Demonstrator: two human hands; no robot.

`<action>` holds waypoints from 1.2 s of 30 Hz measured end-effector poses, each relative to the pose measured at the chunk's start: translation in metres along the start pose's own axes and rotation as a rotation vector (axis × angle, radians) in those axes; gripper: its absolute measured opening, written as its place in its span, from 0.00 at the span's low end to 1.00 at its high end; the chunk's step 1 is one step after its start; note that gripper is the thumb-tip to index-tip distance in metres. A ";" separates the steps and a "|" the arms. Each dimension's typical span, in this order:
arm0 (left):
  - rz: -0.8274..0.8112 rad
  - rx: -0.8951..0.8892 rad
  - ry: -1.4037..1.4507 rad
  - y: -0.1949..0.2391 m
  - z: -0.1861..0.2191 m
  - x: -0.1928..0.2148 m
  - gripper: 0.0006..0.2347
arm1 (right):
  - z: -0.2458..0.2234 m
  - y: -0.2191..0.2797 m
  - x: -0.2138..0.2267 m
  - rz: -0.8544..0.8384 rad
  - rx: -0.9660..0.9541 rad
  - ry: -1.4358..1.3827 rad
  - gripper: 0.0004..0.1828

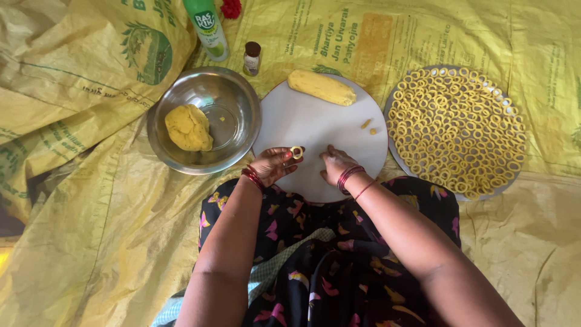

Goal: The person sits on the floor and shapes yellow dough into small rings. They roll small pieces of dough into thin strips, join the ends to form circles, and place the finished rings onto a large tray. The process is repeated continuously.

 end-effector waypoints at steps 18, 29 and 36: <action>-0.142 0.019 0.010 0.012 0.008 -0.024 0.18 | -0.001 0.004 0.003 -0.066 -0.032 0.027 0.36; -0.115 0.044 -0.053 0.012 0.007 -0.022 0.20 | 0.000 0.002 0.004 -0.076 -0.012 0.036 0.36; -0.109 0.053 -0.075 0.013 0.007 -0.022 0.22 | 0.006 -0.005 -0.004 -0.085 -0.009 0.054 0.37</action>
Point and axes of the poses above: each hand's wrist, its own y-axis away from the middle knuckle, its own x-axis out of the back of the hand, z = x × y, the point moved 7 cm from there along -y, towards the middle knuckle, and after that the axes turned 3 degrees about -x, right-handed, at the moved point
